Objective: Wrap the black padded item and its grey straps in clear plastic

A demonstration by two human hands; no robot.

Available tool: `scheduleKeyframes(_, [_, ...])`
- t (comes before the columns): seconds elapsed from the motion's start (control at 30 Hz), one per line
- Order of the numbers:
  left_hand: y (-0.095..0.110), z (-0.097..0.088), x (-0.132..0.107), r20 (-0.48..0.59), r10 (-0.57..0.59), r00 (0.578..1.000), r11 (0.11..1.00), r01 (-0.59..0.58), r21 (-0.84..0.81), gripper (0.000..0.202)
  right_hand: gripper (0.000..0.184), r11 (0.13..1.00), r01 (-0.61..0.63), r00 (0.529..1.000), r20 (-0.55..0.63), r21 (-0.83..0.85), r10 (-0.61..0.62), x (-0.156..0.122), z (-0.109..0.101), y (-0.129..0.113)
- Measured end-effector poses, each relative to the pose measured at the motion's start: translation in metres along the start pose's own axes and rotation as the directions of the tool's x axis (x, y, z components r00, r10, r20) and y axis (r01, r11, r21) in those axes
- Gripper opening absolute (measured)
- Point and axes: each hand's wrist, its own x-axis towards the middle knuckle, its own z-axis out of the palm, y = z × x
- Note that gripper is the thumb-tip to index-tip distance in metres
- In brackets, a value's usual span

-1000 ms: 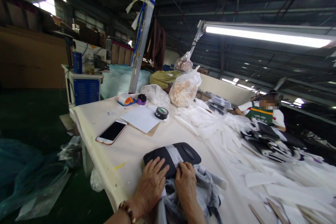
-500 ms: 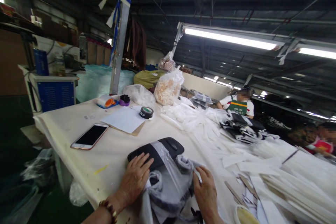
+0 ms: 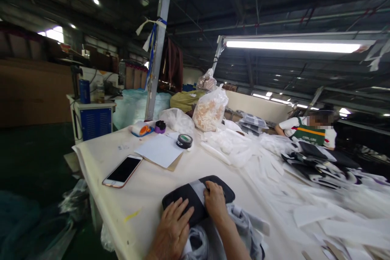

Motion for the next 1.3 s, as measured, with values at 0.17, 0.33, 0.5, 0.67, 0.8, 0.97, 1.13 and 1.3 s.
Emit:
scheduleKeyframes(0.17, [0.008,-0.013,0.006,0.084,-0.065,0.994,0.996,0.07,-0.061,0.048,0.036,0.999,-0.039,0.998,0.059,0.005,0.039,0.0,0.006,0.01])
scheduleKeyframes(0.33, [0.01,-0.02,0.013,0.172,-0.087,0.981,0.99,0.104,-0.092,0.046,0.035,0.998,-0.07,0.987,0.144,0.001,0.069,0.007,0.009,0.011])
scheduleKeyframes(0.5, [0.011,-0.023,0.016,0.216,-0.106,0.971,0.987,0.13,-0.099,0.044,0.033,0.997,-0.078,0.974,0.214,0.018,0.073,0.012,0.006,0.01])
scheduleKeyframes(0.67, [0.011,-0.022,0.015,0.199,-0.113,0.973,0.983,0.139,-0.121,0.044,0.036,0.996,-0.066,0.965,0.258,0.065,0.047,0.015,0.004,0.013])
scheduleKeyframes(0.8, [0.011,-0.021,0.014,0.19,-0.106,0.976,0.985,0.129,-0.116,0.044,0.041,0.998,-0.027,0.976,0.217,0.063,0.013,0.011,0.005,0.014])
scheduleKeyframes(0.97, [0.01,-0.024,0.016,0.193,-0.106,0.975,0.984,0.131,-0.12,0.042,0.035,0.994,0.093,0.987,0.13,0.058,-0.1,-0.001,0.005,0.014])
scheduleKeyframes(1.13, [0.01,-0.023,0.015,0.185,-0.109,0.977,0.985,0.131,-0.111,0.04,0.021,0.985,0.172,0.982,0.076,0.021,-0.173,-0.014,0.007,0.015])
scheduleKeyframes(1.3, [0.008,-0.019,0.012,0.19,-0.118,0.975,0.985,0.139,-0.1,0.041,0.022,0.971,0.236,0.97,0.067,-0.039,-0.233,-0.021,0.009,0.007])
